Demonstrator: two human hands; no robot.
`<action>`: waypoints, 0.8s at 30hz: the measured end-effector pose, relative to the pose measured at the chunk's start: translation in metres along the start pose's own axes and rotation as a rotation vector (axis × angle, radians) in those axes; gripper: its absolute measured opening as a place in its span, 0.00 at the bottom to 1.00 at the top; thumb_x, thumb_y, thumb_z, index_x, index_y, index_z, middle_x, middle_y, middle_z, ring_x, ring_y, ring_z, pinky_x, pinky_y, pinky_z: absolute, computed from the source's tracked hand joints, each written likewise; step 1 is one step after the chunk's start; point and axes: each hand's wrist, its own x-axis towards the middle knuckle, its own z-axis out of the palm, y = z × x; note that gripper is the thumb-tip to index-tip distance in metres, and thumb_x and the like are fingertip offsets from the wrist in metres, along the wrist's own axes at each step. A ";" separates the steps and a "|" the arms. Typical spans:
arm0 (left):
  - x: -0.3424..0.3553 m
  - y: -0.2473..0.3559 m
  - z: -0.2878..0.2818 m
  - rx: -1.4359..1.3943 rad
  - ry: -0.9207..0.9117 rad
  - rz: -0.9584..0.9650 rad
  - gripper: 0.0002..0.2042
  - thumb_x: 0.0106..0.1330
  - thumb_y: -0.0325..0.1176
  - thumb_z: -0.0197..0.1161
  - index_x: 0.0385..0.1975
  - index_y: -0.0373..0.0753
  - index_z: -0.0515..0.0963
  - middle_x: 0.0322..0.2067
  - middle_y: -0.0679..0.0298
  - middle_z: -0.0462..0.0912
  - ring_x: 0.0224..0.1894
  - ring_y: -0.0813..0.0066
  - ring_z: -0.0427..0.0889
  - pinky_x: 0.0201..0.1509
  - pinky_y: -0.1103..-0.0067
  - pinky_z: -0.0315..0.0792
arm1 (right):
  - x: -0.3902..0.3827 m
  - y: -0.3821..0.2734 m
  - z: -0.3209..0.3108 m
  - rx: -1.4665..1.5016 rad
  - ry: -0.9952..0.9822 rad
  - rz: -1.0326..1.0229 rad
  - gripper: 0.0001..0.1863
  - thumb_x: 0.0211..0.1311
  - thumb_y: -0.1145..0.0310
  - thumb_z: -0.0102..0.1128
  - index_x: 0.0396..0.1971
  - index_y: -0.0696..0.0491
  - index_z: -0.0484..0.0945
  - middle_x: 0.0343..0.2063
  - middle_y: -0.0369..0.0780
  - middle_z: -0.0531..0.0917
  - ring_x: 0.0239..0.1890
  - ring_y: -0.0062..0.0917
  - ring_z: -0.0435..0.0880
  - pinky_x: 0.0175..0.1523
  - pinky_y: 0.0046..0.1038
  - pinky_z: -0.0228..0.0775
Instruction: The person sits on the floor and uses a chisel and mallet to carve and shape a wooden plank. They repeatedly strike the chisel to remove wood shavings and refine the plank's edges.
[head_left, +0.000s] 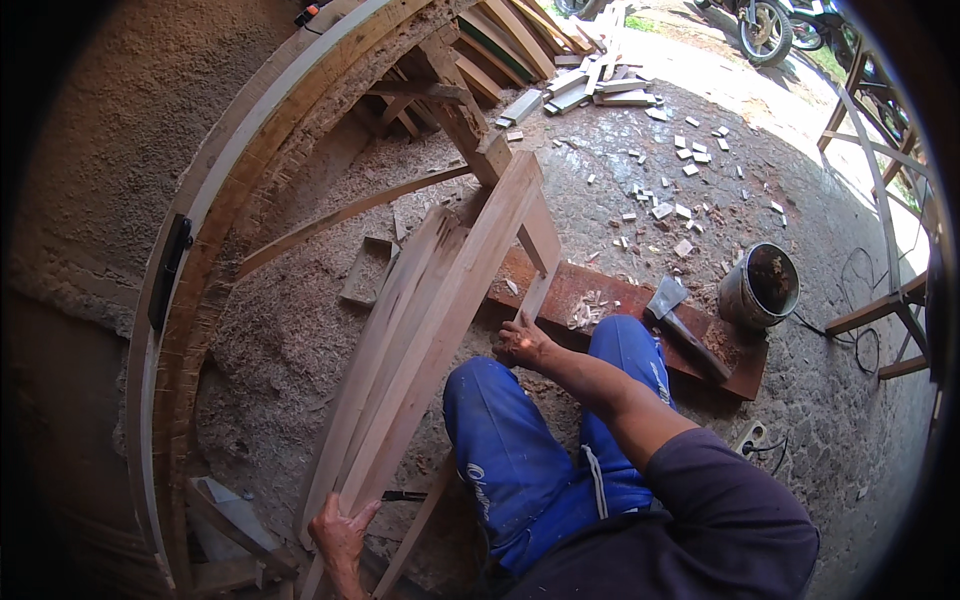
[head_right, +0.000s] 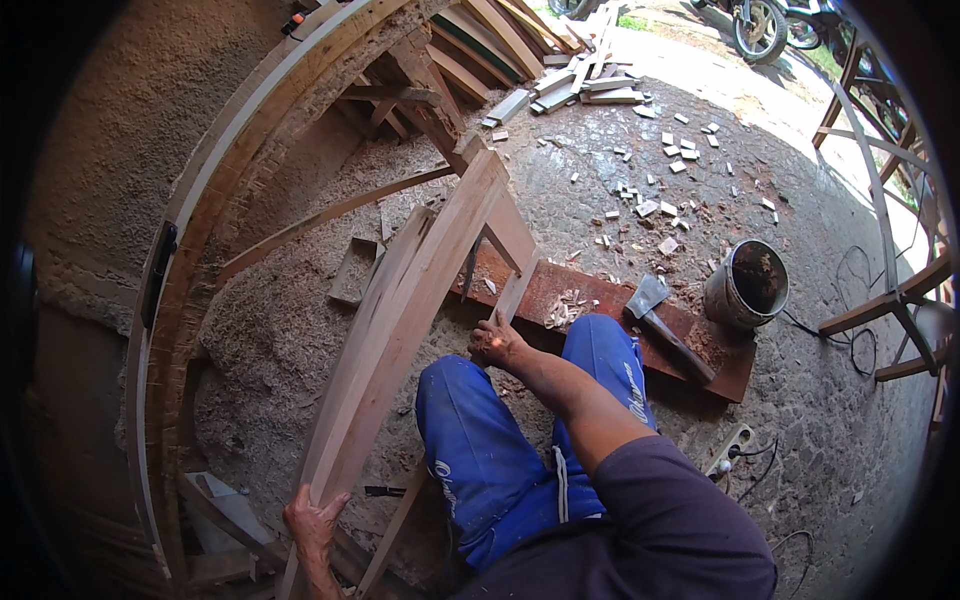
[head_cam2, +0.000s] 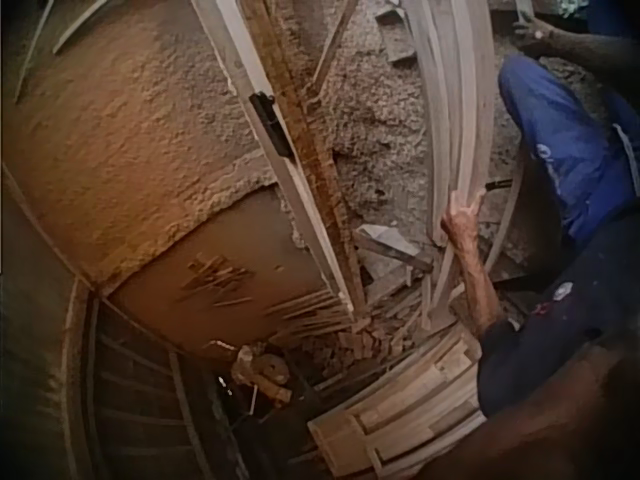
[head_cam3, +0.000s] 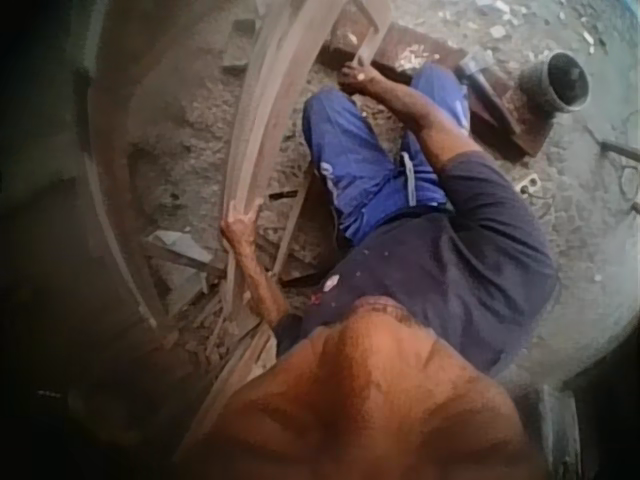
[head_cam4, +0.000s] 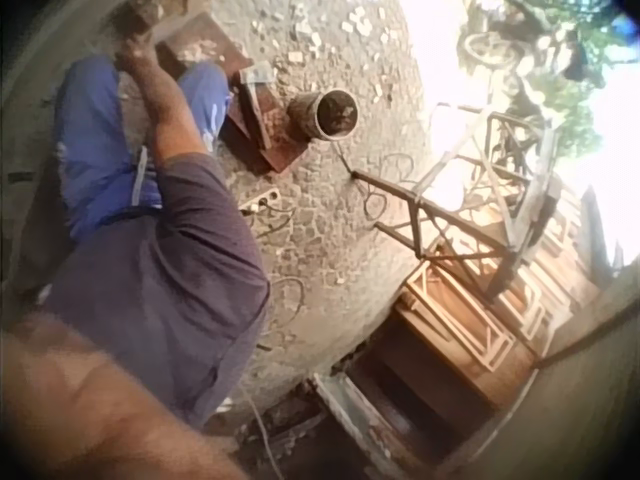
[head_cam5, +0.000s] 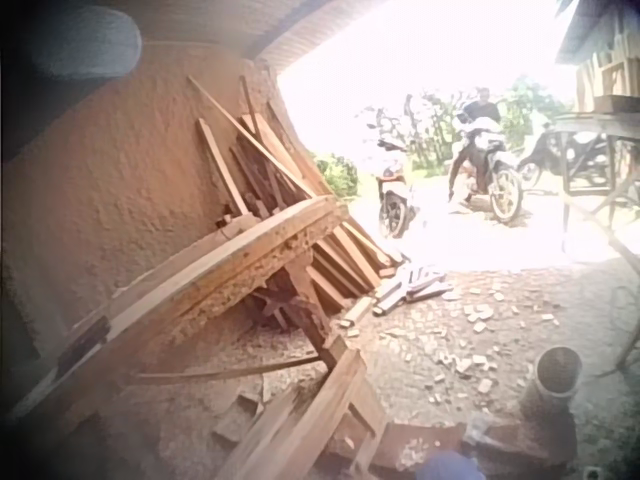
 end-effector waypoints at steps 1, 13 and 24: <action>-0.001 0.000 -0.001 0.004 -0.019 -0.023 0.31 0.44 0.55 0.83 0.31 0.33 0.77 0.23 0.44 0.82 0.29 0.38 0.82 0.31 0.57 0.74 | -0.001 -0.002 -0.002 0.003 -0.006 0.003 0.19 0.63 0.55 0.61 0.55 0.35 0.78 0.57 0.36 0.76 0.69 0.33 0.66 0.71 0.69 0.51; 0.003 0.004 -0.002 0.079 -0.057 -0.005 0.32 0.46 0.57 0.81 0.32 0.32 0.77 0.24 0.43 0.83 0.30 0.37 0.83 0.32 0.57 0.75 | 0.000 0.005 0.002 0.017 0.018 0.006 0.22 0.63 0.53 0.63 0.58 0.32 0.77 0.59 0.37 0.75 0.72 0.34 0.63 0.70 0.69 0.49; 0.001 0.021 -0.022 0.086 -0.130 -0.045 0.31 0.48 0.54 0.81 0.34 0.30 0.76 0.28 0.38 0.83 0.34 0.33 0.83 0.36 0.55 0.76 | -0.085 0.076 -0.067 0.370 0.388 0.190 0.27 0.69 0.61 0.61 0.68 0.44 0.71 0.57 0.45 0.77 0.62 0.42 0.75 0.66 0.39 0.69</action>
